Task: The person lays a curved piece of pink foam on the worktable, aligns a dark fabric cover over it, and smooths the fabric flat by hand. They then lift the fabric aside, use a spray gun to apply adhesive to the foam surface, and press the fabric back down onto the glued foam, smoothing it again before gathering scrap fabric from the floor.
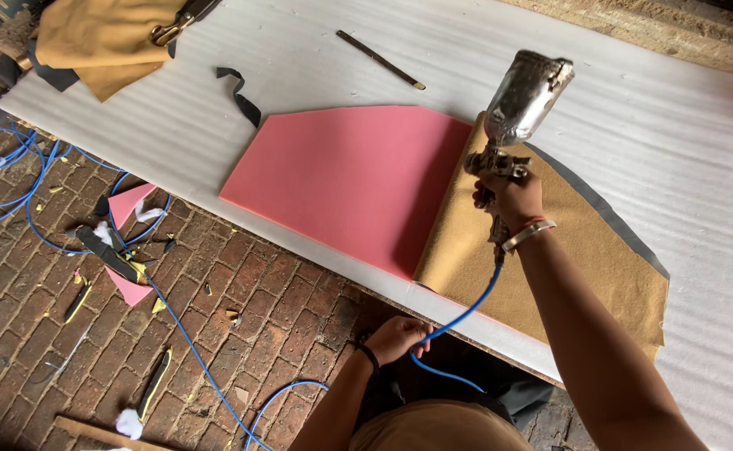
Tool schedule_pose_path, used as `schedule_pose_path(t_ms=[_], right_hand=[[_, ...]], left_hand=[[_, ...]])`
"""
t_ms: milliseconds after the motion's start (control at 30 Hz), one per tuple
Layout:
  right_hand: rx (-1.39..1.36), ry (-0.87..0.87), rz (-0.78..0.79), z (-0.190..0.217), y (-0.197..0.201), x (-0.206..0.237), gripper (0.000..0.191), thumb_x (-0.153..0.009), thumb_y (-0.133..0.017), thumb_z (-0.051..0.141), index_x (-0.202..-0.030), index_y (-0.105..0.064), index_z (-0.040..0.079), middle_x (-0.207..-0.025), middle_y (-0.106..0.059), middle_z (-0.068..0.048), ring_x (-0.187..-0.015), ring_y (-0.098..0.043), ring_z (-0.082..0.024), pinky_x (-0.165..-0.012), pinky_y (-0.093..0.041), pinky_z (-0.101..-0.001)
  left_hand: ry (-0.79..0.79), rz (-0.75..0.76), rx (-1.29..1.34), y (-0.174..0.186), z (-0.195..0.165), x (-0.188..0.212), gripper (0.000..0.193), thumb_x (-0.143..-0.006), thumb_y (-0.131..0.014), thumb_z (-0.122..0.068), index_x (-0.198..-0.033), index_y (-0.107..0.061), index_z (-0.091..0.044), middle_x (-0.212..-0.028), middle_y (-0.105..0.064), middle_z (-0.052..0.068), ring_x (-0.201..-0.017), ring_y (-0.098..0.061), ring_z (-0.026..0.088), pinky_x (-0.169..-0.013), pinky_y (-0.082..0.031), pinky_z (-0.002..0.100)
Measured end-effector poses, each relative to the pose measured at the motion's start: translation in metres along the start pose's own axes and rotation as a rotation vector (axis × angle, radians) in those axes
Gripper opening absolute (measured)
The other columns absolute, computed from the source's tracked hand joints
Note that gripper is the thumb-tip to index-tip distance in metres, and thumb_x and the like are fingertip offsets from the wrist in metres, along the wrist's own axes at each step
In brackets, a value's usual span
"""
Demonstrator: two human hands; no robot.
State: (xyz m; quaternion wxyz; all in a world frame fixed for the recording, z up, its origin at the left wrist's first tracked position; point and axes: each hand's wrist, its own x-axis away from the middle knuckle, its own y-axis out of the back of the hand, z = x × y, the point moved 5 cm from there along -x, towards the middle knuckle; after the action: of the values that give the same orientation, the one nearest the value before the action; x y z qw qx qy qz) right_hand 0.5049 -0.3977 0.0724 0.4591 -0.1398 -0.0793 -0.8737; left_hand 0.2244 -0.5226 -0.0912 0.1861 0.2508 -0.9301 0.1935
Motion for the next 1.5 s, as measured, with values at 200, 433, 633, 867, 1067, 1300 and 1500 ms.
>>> schedule_pose_path(t_ms=[200,433,633,867,1067,1300,1500], right_hand=[[0.137,0.038,-0.008,0.000,0.007,-0.001,0.018,-0.092,-0.071,0.006,-0.107,-0.069,-0.004,-0.082,-0.074,-0.012,-0.062,-0.070,-0.018,-0.052,-0.058,-0.0316],[0.233,0.169,-0.183,0.034,0.002,-0.018,0.013,-0.095,-0.073,0.012,-0.102,-0.073,0.001,-0.079,-0.071,-0.004,-0.063,-0.068,-0.011,-0.052,-0.054,-0.0268],[0.023,0.265,-0.049,0.037,-0.039,-0.035,0.013,-0.093,-0.073,0.005,-0.105,-0.072,0.001,-0.081,-0.070,-0.003,-0.062,-0.067,-0.011,-0.052,-0.053,-0.0272],[-0.077,0.260,0.200,0.034,-0.133,-0.033,0.028,-0.091,-0.072,0.002,-0.119,-0.068,-0.001,-0.089,-0.072,-0.005,-0.065,-0.067,-0.013,-0.053,-0.055,-0.0285],[-0.011,0.258,0.356,0.042,-0.203,-0.007,0.032,-0.092,-0.072,0.002,-0.124,-0.068,-0.004,-0.090,-0.073,-0.008,-0.069,-0.070,-0.015,-0.058,-0.059,-0.0295],[0.035,0.149,0.571,0.025,-0.230,0.034,0.029,-0.091,-0.072,0.002,-0.118,-0.069,-0.004,-0.087,-0.071,-0.009,-0.066,-0.069,-0.015,-0.058,-0.057,-0.0298],[0.027,0.101,0.540,-0.005,-0.180,0.062,0.035,-0.089,-0.074,0.003,-0.124,-0.068,-0.001,-0.088,-0.071,-0.007,-0.068,-0.067,-0.014,-0.057,-0.055,-0.0290]], left_hand=[[-0.050,-0.036,-0.007,-0.024,0.002,-0.001,0.043,-0.108,-0.059,-0.041,-0.085,-0.069,-0.006,-0.069,-0.062,-0.002,-0.065,-0.057,0.008,-0.068,-0.046,0.027],[-0.008,-0.124,-0.121,-0.023,-0.007,-0.021,0.033,-0.102,-0.062,-0.039,-0.095,-0.071,-0.008,-0.076,-0.067,-0.001,-0.074,-0.063,0.010,-0.076,-0.051,0.029],[-0.023,-0.193,-0.067,-0.012,-0.009,-0.021,0.031,-0.103,-0.062,-0.036,-0.099,-0.072,-0.008,-0.079,-0.070,0.001,-0.081,-0.066,0.011,-0.082,-0.052,0.029],[-0.001,-0.189,0.097,0.013,-0.002,-0.002,0.034,-0.106,-0.060,-0.037,-0.114,-0.070,-0.006,-0.102,-0.073,0.002,-0.100,-0.070,0.013,-0.090,-0.053,0.031],[-0.158,-0.211,0.042,0.040,-0.007,0.027,0.046,-0.103,-0.066,-0.029,-0.139,-0.059,-0.002,-0.129,-0.068,0.008,-0.121,-0.065,0.016,-0.105,-0.051,0.033],[0.084,-0.400,0.072,0.096,0.019,0.089,0.048,-0.099,-0.062,-0.033,-0.141,-0.059,-0.008,-0.122,-0.073,0.009,-0.106,-0.070,0.017,-0.093,-0.054,0.033],[0.100,-0.427,0.066,0.110,0.030,0.105,0.048,-0.101,-0.059,-0.035,-0.141,-0.060,-0.010,-0.121,-0.073,0.008,-0.102,-0.069,0.017,-0.088,-0.054,0.034]])
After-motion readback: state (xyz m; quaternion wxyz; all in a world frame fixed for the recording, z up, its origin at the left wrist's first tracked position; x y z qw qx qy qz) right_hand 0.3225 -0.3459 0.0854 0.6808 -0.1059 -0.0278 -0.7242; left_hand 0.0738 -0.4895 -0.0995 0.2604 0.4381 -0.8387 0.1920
